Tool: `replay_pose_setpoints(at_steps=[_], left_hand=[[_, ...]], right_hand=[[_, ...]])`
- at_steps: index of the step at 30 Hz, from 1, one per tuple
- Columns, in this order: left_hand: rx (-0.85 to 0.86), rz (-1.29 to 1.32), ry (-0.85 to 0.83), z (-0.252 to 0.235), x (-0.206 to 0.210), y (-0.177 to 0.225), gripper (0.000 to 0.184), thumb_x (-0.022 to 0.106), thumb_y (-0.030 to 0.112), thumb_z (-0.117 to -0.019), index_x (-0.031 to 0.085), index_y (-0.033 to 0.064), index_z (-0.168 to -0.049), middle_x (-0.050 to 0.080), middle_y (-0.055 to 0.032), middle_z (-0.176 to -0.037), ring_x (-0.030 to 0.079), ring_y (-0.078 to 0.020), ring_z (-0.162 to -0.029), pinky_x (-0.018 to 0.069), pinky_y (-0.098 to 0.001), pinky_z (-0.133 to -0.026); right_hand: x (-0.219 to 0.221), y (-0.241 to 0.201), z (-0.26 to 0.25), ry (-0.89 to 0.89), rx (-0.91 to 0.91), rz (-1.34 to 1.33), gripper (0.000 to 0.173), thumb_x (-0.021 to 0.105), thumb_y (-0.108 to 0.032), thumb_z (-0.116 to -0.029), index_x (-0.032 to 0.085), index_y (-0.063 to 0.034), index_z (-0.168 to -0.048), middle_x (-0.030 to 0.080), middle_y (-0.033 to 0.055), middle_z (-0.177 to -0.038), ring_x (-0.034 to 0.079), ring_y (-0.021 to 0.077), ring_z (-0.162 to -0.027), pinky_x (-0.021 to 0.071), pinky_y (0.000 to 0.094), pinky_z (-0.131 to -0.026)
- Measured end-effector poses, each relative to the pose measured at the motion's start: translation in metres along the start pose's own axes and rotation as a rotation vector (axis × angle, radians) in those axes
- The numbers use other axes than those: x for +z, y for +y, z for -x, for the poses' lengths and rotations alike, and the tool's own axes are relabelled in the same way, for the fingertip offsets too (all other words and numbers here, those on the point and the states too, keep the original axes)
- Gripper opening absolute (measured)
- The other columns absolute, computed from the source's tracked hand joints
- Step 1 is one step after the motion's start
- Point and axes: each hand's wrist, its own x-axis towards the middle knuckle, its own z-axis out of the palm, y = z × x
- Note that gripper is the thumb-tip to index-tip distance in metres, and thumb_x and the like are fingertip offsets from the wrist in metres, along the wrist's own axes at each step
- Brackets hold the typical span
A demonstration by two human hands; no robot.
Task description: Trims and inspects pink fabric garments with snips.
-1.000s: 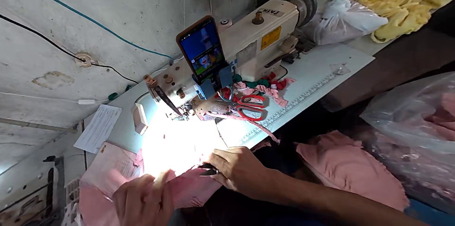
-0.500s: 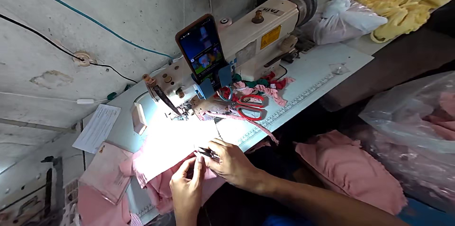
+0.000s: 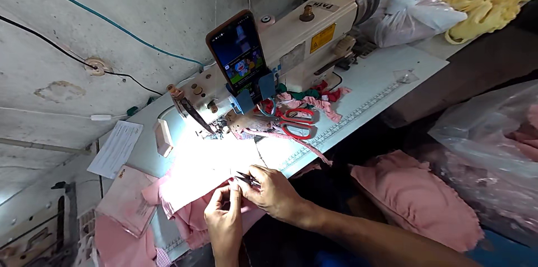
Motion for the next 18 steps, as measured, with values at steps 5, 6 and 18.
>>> replay_pose_setpoints(at_steps=[5,6,18], left_hand=[[0.040,-0.039,-0.007,0.002,0.002,0.001,0.014,0.067,0.017,-0.0955,0.074,0.0052,-0.093,0.071,0.0015,-0.076,0.069,-0.0054,-0.066,0.0599,-0.0213,-0.060],[0.058,-0.058,-0.015,0.003,0.002,0.001,0.014,0.067,0.018,-0.0958,0.074,0.0058,-0.093,0.071,0.0025,-0.076,0.068,-0.0044,-0.066,0.0595,-0.0206,-0.060],[0.012,-0.058,-0.100,-0.009,-0.007,0.009,0.010,0.071,0.018,-0.0960,0.076,0.0093,-0.094,0.072,0.0040,-0.076,0.067,-0.0041,-0.064,0.0584,-0.0222,-0.059]], right_hand=[[-0.013,-0.003,-0.005,-0.122,0.091,-0.071,0.033,0.062,-0.040,-0.0965,0.070,-0.0078,-0.098,0.066,0.0056,-0.085,0.063,0.0173,-0.079,0.0518,0.0383,-0.071],[-0.013,-0.003,-0.005,-0.136,0.122,-0.133,0.033,0.062,-0.039,-0.0968,0.069,-0.0076,-0.098,0.065,0.0048,-0.084,0.062,0.0155,-0.078,0.0507,0.0363,-0.070],[-0.040,-0.028,0.017,-0.047,0.097,-0.464,0.029,0.046,-0.038,-0.1076,0.058,-0.0164,-0.123,0.054,-0.0033,-0.078,0.049,0.0050,-0.058,0.0421,0.0211,-0.051]])
